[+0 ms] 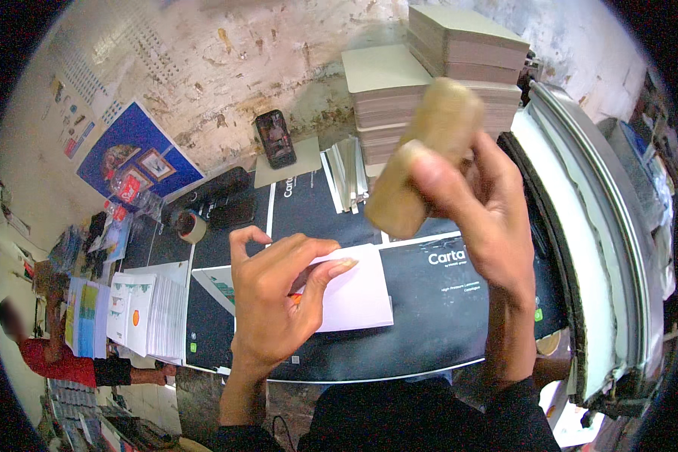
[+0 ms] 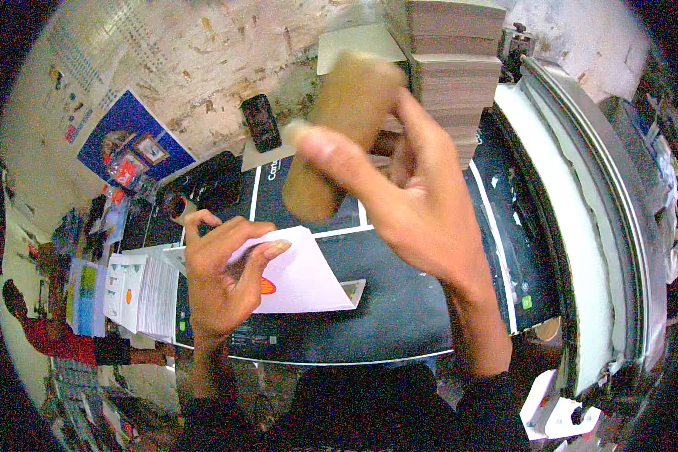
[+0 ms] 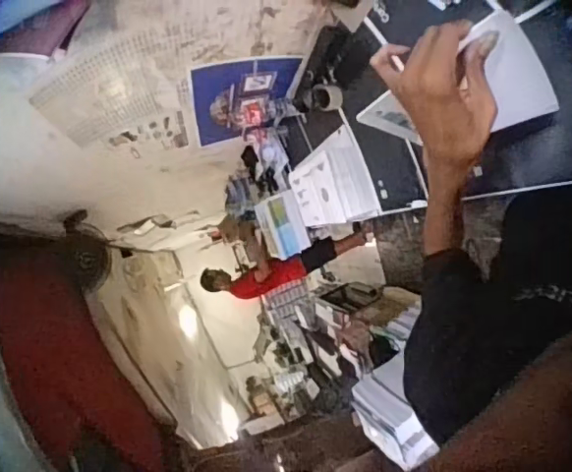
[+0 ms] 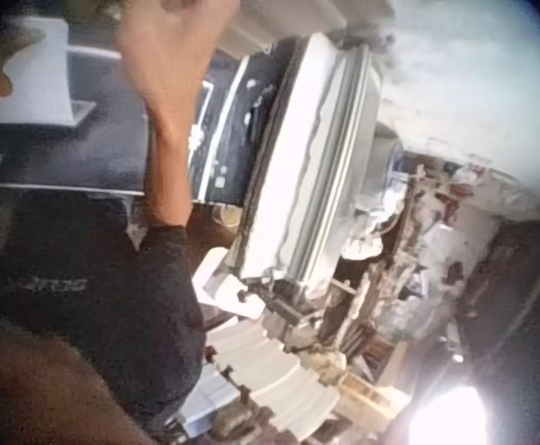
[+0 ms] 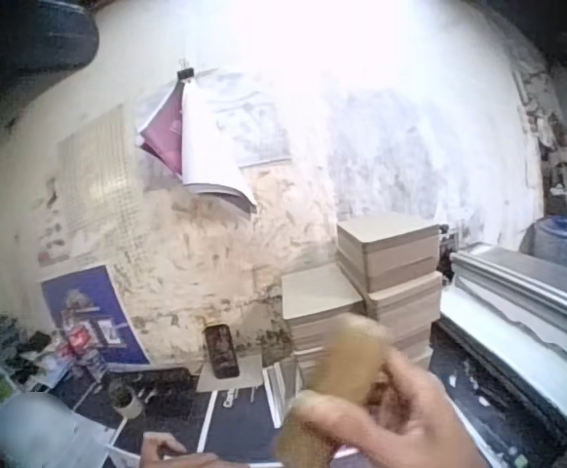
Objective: The person assembles a paper folder by hand, aligning a pre-cut sheet on a template, pressing the seams with a cylindrical wood tool, and then passing the folded edge through a motorized glue roller machine.
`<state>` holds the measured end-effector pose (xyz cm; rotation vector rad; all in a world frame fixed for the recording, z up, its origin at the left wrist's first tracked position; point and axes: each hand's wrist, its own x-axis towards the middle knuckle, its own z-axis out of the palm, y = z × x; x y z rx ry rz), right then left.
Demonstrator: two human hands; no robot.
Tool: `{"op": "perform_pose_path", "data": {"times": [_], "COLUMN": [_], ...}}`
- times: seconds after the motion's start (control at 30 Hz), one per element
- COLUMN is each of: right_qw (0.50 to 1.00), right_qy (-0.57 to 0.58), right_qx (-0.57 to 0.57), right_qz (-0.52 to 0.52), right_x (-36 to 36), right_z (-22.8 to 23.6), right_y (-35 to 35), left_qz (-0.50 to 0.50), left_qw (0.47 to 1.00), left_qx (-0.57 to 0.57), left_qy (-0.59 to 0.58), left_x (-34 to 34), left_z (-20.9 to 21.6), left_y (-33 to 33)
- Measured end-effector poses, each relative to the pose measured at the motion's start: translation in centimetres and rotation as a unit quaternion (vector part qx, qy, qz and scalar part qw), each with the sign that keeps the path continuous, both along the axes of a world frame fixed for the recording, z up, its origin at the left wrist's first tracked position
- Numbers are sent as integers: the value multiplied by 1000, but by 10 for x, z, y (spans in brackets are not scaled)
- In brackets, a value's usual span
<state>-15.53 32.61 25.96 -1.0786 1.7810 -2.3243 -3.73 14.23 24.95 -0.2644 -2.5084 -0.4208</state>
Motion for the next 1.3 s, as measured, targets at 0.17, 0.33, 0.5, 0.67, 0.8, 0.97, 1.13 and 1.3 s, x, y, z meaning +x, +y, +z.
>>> {"op": "perform_pose_path", "data": {"times": [0.17,0.33,0.5,0.67,0.8,0.97,1.13,1.3], "right_qw": [989,993,969,941,951,981,970,977], "right_qy": [-20,-114,-186,-227,-228,-140,-181,-89], "right_qx": [113,-31,-155,-241,-172,-114,-118,100], "right_qz": [89,12,-40,-64,-119,-74,-109,-166], "right_x": [-16,-11,28,48,43,45,47,20], "right_z": [12,-8,-57,-58,-67,-59,-63,-96], "right_y": [-5,-3,-13,-32,-25,-24,-9,10], "left_qz": [-2,2,40,77,82,59,27,61], "left_qw": [1000,1000,998,995,994,995,994,966], "left_qx": [5,13,28,65,71,62,61,21], "left_qy": [0,12,30,19,32,55,88,249], "left_x": [2,3,9,13,16,20,29,41], "left_z": [5,2,9,7,6,10,12,9], "left_y": [3,-2,-7,-4,-11,-15,-24,-55]}}
